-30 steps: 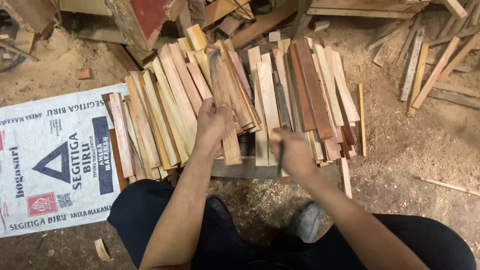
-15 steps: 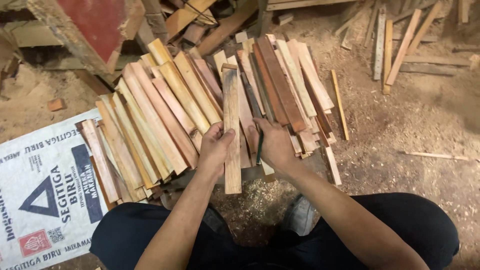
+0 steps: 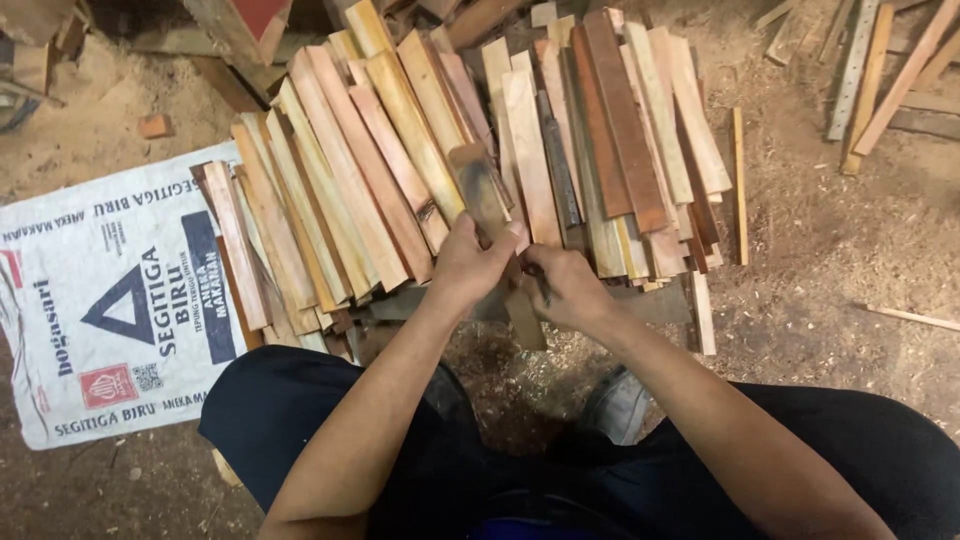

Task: Marking thin wooden strips with a pencil while sorting through a pile on the floor.

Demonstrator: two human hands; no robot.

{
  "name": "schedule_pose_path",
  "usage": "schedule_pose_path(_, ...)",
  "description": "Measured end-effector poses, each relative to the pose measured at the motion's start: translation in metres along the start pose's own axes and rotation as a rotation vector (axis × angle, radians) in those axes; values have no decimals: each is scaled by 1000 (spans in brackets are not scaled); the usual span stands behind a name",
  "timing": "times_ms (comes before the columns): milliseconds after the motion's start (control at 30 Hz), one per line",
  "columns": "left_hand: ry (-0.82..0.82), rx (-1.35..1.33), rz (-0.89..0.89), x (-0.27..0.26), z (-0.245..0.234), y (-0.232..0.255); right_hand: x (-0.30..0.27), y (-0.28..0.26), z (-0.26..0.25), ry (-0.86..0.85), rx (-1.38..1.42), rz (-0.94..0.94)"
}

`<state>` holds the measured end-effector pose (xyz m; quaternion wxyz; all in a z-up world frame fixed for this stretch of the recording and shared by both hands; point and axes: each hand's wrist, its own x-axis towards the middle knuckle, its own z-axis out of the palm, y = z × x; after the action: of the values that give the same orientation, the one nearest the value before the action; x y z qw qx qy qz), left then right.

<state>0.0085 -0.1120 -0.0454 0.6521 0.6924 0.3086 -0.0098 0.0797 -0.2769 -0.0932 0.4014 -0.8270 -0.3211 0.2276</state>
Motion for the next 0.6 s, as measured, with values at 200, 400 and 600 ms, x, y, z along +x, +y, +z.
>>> schedule_pose_path(200, -120, 895, -207, -35, -60, 52, -9, -30, 3, -251, -280, -18)
schedule_pose_path(400, 212, 169, -5, -40, -86, 55, -9, -42, 28, -509, -409, 72)
schedule_pose_path(600, 332, -320, 183, -26, -100, 48, -6, -28, 32, -382, -257, 36)
